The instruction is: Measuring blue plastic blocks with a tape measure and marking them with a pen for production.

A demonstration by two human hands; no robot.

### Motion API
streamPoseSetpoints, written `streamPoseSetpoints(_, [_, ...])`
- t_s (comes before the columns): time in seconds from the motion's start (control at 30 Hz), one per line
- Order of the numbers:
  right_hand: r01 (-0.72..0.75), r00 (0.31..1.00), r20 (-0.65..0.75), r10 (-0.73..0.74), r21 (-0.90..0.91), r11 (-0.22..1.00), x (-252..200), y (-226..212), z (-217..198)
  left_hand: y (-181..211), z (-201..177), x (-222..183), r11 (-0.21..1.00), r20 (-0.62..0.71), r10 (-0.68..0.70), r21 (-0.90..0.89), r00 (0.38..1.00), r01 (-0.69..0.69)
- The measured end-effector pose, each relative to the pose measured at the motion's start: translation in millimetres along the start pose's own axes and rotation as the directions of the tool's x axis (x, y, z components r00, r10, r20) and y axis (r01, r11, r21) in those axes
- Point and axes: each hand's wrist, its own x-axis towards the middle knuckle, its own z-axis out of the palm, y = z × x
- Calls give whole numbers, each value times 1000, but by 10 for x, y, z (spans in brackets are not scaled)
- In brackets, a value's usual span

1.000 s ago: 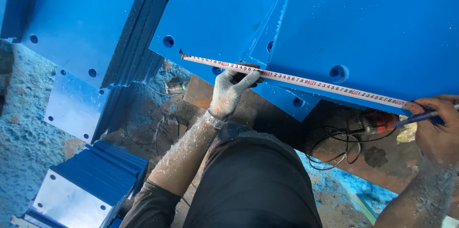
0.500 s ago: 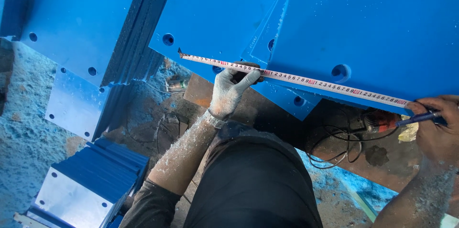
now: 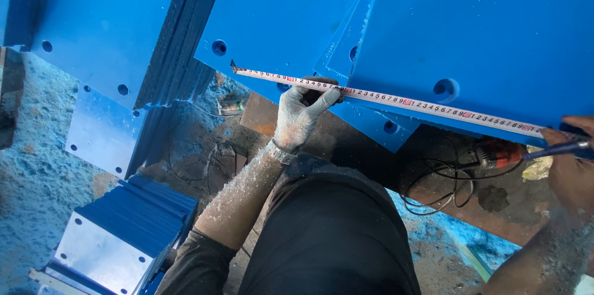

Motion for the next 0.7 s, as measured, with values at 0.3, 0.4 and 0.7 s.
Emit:
streamPoseSetpoints(0.3, [237, 935, -234, -266, -143, 961, 79, -874, 137, 46, 34, -25, 999, -28, -15, 34, 999, 16])
streamPoseSetpoints(0.4, [390, 912, -185, -367, 110, 914, 295, -1256, 388, 18, 25, -36, 1000, -26, -22, 12, 999, 23])
streamPoseSetpoints(0.7, [121, 993, -88, -83, 661, 740, 476, -1672, 864, -2, 12, -38, 1000, -28, -17, 11, 999, 18])
